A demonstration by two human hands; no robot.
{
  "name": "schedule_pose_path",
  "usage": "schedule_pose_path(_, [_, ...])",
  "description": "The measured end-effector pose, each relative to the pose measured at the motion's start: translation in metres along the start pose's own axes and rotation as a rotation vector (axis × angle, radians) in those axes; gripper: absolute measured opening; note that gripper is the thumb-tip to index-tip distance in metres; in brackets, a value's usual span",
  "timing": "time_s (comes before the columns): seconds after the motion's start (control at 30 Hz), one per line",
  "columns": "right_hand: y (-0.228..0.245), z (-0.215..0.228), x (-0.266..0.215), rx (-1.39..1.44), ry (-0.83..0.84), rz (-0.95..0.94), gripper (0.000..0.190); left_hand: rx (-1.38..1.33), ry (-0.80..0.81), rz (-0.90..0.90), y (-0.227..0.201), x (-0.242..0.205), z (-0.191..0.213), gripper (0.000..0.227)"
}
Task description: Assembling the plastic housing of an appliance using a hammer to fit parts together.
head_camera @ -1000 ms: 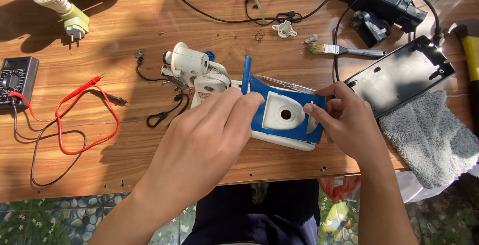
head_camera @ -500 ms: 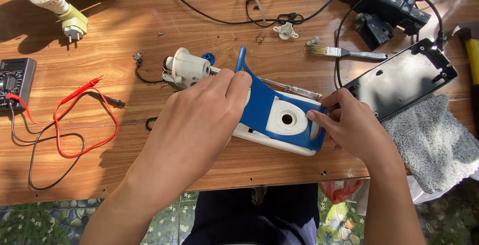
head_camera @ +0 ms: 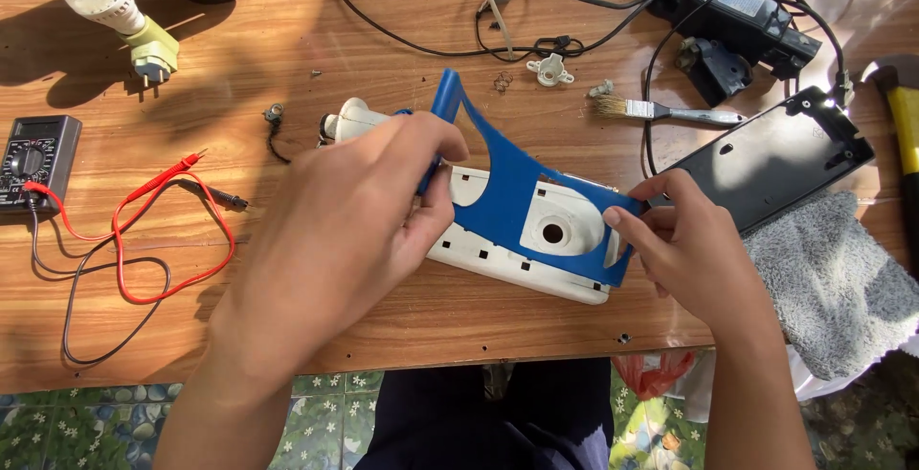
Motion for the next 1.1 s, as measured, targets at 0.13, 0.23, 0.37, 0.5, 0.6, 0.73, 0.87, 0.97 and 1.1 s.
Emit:
schedule_pose_path(0.13, [0.005, 0.008, -0.011, 0.265, -0.084, 0.295, 0.02, -0.133, -0.239, 0.135, 0.018, -0.024, 0.035, 0.018])
schedule_pose_path(0.23, [0.018, 0.007, -0.016, 0.353, -0.124, 0.48, 0.032, -0.174, -0.373, 0.237, 0.048, -0.038, 0.04, 0.04])
schedule_pose_path(0.37, [0.046, 0.006, -0.031, 0.317, -0.222, 0.58, 0.034, -0.245, -0.407, 0.293, 0.079, -0.048, 0.029, 0.026])
schedule_pose_path(0.5, [0.068, 0.018, -0.042, 0.221, -0.26, 0.645, 0.034, -0.385, -0.351, 0.404, 0.099, -0.056, 0.015, 0.019])
schedule_pose_path(0.6, [0.058, 0.032, -0.034, 0.105, -0.262, 0.624, 0.042, -0.546, -0.237, 0.513, 0.114, -0.057, -0.011, 0.022])
schedule_pose_path(0.73, [0.047, 0.055, -0.017, -0.156, -0.317, 0.583, 0.044, -0.605, -0.123, 0.518, 0.12, -0.056, -0.034, 0.022])
schedule_pose_path(0.87, [0.034, 0.067, 0.017, -0.278, -0.212, 0.512, 0.046, -0.944, -0.036, 0.485, 0.124, -0.055, -0.051, 0.041])
schedule_pose_path(0.97, [0.052, 0.054, 0.015, -0.247, -0.145, 0.473, 0.037, -1.158, -0.018, 0.503, 0.131, -0.056, -0.066, 0.049])
schedule_pose_path(1.1, [0.045, 0.042, 0.021, -0.329, -0.158, 0.397, 0.03, -1.259, -0.129, 0.43, 0.127, -0.056, -0.069, 0.062])
Point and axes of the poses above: each hand's wrist, its own x-axis towards the middle knuckle, its own z-axis out of the back of the hand, y = z × x, the point moved 6 cm from there along x, towards the middle knuckle, and after that the axes turned 12 degrees about y, right-handed, at the moved point
